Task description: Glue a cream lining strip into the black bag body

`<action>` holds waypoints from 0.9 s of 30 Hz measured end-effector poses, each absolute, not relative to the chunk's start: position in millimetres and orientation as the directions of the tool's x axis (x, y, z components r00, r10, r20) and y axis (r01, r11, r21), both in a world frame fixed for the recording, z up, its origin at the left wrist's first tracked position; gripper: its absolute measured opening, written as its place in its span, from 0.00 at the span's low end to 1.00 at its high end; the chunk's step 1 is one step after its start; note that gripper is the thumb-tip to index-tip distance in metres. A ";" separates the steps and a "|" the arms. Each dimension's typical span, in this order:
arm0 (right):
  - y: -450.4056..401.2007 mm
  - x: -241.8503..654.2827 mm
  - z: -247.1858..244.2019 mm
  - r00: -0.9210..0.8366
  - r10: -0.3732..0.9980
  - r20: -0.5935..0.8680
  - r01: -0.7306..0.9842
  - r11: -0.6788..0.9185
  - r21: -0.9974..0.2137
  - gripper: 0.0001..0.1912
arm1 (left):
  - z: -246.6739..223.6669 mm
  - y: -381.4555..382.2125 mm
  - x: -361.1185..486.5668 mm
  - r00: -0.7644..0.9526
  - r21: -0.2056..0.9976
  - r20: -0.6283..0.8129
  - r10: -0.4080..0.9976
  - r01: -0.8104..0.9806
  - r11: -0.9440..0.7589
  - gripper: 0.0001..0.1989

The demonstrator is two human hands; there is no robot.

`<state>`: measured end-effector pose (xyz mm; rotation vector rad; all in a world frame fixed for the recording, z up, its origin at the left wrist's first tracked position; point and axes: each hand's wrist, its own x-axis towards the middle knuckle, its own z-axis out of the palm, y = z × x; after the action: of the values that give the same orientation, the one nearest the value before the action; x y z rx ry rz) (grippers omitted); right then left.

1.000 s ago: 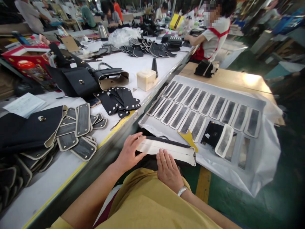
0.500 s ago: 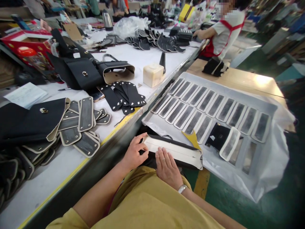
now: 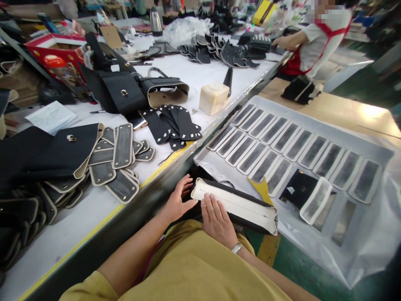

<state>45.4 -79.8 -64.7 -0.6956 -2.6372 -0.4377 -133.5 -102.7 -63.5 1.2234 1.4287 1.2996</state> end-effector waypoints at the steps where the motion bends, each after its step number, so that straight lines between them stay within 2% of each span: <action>1: -79.1 41.9 -64.6 -0.809 0.402 0.429 0.517 0.833 0.195 0.22 | -64.2 -101.5 -132.4 -0.178 0.995 0.017 0.984 0.096 0.000 0.29; 6: -76.4 29.6 -64.9 -0.804 0.400 0.441 0.506 0.849 0.151 0.22 | -59.6 -96.9 -122.8 -0.206 0.996 -0.005 0.978 0.081 0.022 0.28; 10: -75.2 54.5 -61.3 -0.819 0.386 0.425 0.492 0.853 0.175 0.22 | -58.7 -98.3 -119.4 -0.143 0.997 -0.035 0.989 0.057 0.044 0.28; 16: -85.4 124.5 -56.4 -0.776 0.574 0.262 0.611 0.787 0.087 0.29 | -60.1 -101.4 -115.8 -0.163 0.997 -0.051 0.985 0.056 0.060 0.32; 20: -93.8 136.5 -44.7 -0.756 0.593 0.278 0.630 0.774 0.061 0.30 | -56.8 -102.2 -112.3 -0.165 0.994 -0.105 0.981 0.018 0.109 0.34; 23: -94.0 148.8 -19.9 -0.757 0.558 0.339 0.593 0.805 -0.002 0.28 | -54.5 -102.7 -110.6 -0.161 0.986 -0.142 0.977 0.067 0.155 0.35; 25: -84.7 168.0 -7.8 -0.655 0.620 0.432 0.654 0.751 -0.085 0.25 | -55.3 -102.4 -109.5 -0.205 0.971 -0.193 0.960 0.100 0.217 0.36; 27: -62.9 194.3 -8.5 -0.424 0.770 0.477 0.791 0.571 -0.219 0.22 | -57.6 -102.0 -107.1 -0.210 0.965 -0.241 0.948 0.056 0.258 0.35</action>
<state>194.3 -62.9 -8.5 -1.2458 -2.2709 -0.0527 -107.1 -102.0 -57.6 0.9734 1.5275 1.1187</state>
